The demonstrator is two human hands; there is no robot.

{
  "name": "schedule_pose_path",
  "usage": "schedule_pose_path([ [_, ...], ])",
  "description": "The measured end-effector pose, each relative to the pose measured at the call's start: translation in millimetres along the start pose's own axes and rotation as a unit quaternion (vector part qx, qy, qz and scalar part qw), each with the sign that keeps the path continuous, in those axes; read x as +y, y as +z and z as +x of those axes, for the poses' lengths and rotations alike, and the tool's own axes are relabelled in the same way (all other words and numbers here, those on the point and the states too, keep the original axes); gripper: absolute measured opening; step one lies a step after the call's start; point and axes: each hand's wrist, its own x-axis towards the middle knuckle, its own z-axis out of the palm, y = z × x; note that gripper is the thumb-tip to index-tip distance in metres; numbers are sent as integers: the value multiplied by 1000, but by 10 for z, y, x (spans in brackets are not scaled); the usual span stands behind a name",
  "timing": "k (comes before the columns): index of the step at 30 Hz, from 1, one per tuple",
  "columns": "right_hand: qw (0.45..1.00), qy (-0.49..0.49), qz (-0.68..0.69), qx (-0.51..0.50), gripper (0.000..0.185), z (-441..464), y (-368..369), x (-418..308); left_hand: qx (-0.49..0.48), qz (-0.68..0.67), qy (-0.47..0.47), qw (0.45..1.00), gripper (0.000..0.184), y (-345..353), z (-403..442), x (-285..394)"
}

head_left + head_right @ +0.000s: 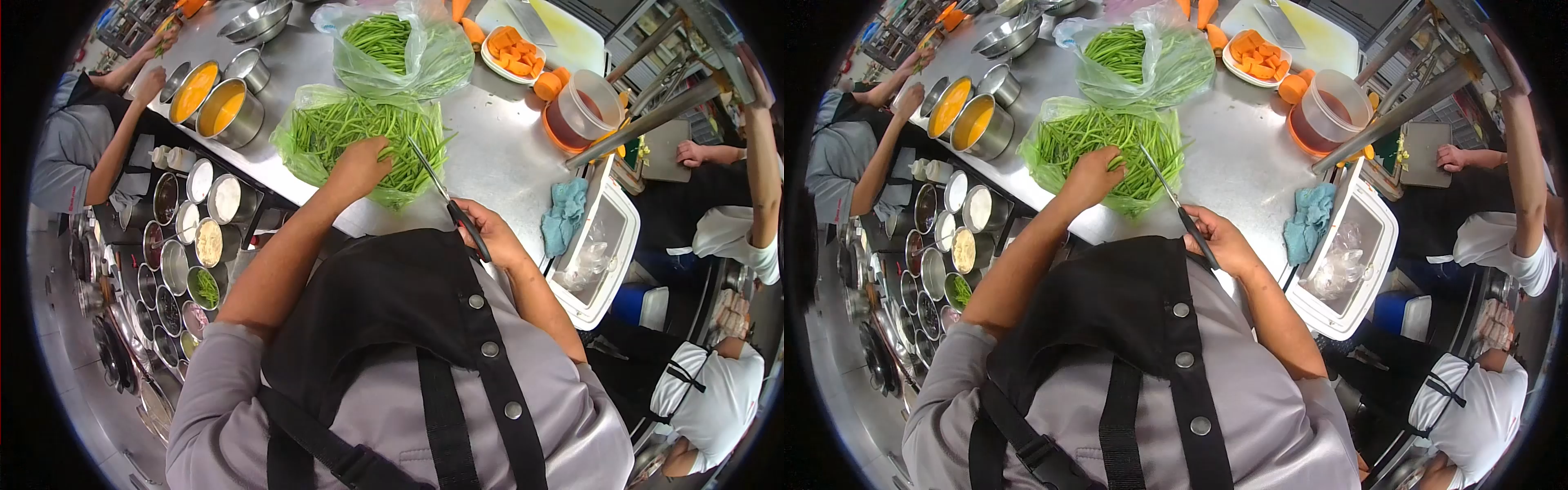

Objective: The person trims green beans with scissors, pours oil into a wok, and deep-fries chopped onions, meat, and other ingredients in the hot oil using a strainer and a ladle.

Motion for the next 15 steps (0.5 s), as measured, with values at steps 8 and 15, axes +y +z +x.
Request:
schedule_pose_path([
  [8, 999, 12, 29, 21, 68, -90, -41, 29, 65, -405, -210, 888, 5, -105, 20, -101],
  [15, 999, -20, 25, -34, 79, -58, -16, -106, 153, -772, -296, 541, 17, 3, 64, -59],
])
